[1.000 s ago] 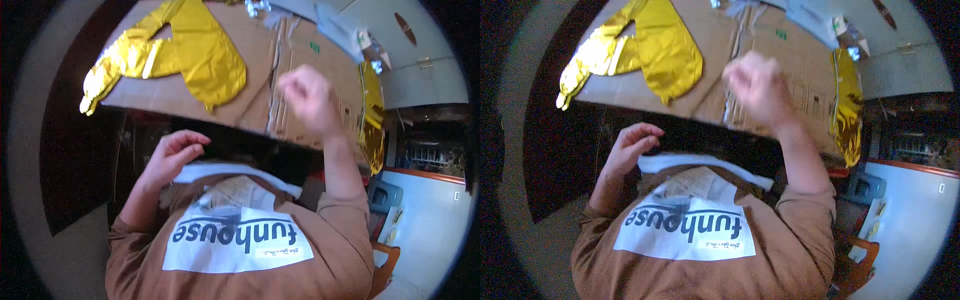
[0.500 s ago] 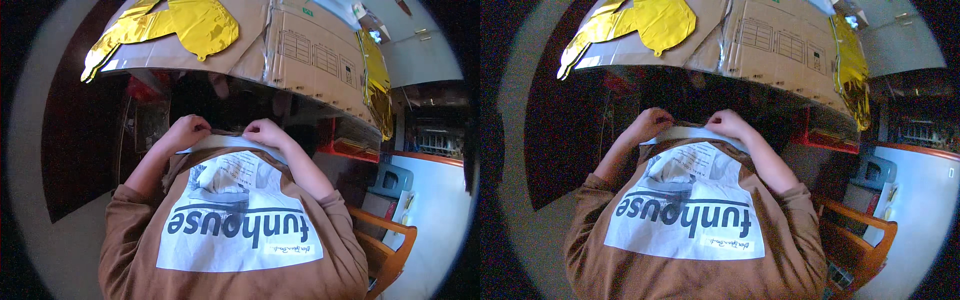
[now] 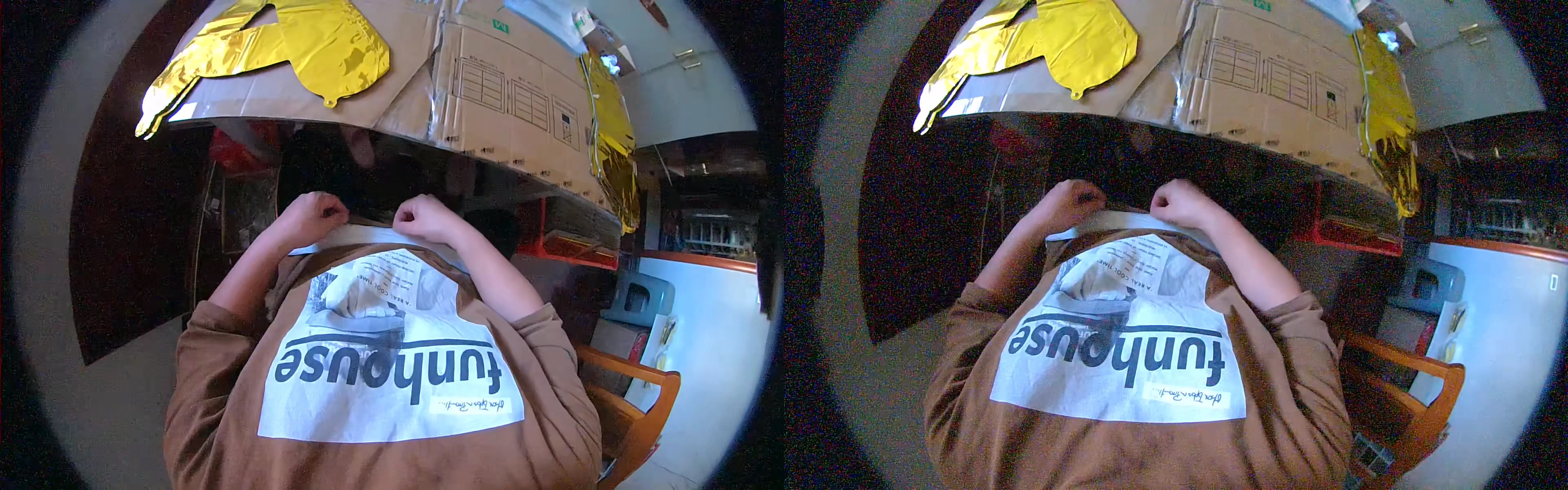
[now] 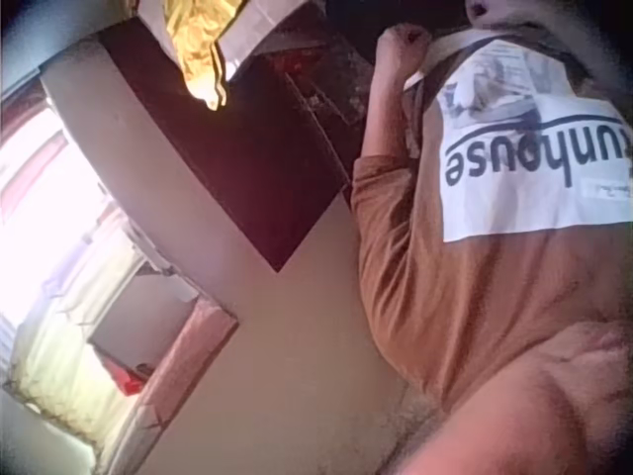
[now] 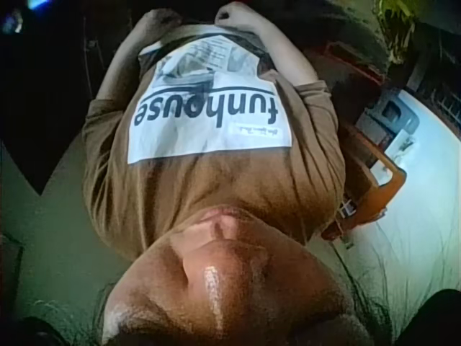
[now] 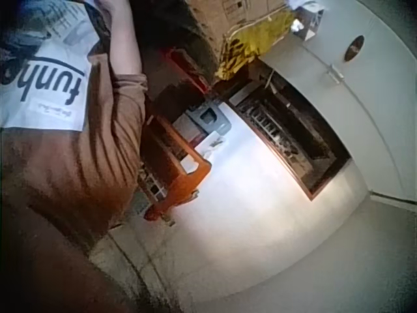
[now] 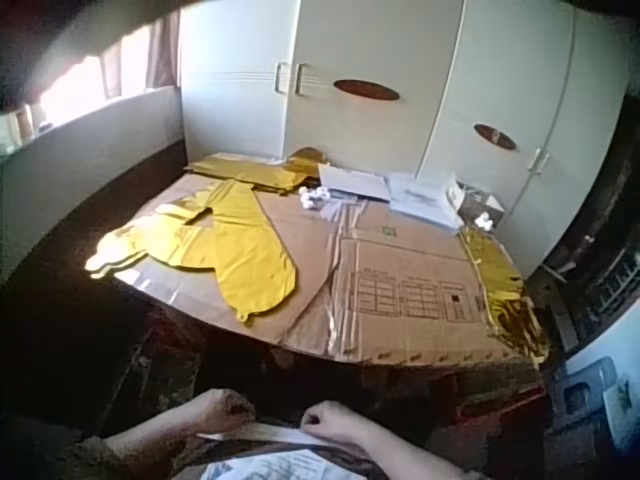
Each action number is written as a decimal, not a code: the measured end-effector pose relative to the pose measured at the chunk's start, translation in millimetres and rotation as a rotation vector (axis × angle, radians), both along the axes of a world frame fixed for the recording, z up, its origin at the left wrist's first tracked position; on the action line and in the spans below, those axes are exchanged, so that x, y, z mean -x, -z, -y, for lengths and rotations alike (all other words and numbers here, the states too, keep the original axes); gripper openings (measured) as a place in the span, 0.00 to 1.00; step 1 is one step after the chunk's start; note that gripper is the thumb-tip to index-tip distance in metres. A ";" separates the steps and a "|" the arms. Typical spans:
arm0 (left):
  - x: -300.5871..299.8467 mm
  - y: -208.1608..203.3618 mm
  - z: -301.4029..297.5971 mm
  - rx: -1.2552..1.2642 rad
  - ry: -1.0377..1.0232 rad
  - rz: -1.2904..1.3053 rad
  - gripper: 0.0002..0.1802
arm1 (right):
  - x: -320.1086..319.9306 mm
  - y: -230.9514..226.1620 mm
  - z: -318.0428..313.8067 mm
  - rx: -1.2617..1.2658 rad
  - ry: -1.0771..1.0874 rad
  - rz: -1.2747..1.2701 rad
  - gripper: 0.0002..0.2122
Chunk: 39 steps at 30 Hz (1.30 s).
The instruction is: Folding gold foil decorations, placing them into white frames, and threading string through components.
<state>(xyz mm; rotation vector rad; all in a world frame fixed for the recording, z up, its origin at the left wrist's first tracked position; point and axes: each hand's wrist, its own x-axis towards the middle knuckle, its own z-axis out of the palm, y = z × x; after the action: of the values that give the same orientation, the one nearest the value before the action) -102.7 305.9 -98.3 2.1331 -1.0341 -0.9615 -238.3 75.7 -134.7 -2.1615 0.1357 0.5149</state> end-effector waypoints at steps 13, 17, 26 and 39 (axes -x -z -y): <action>-3.8 -5.3 11.3 0.055 0.040 0.061 0.12 | -0.7 -2.3 3.4 -0.031 0.069 -0.061 0.11; -4.8 -0.2 12.7 0.064 0.045 0.054 0.11 | -5.0 -1.4 -0.2 0.009 0.081 -0.053 0.12; 4.1 -24.1 31.5 0.258 0.101 0.190 0.13 | -3.0 -9.1 -0.5 -0.162 0.301 0.196 0.08; -10.6 -184.4 55.8 0.640 0.404 0.477 0.01 | -4.6 -137.6 -48.9 -1.394 0.301 0.296 0.18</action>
<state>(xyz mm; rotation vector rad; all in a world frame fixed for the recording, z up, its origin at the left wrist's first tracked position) -92.1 250.2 86.1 1.6558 -1.7711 -0.1992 -233.7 124.6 2.8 -0.7993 -0.0644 0.0233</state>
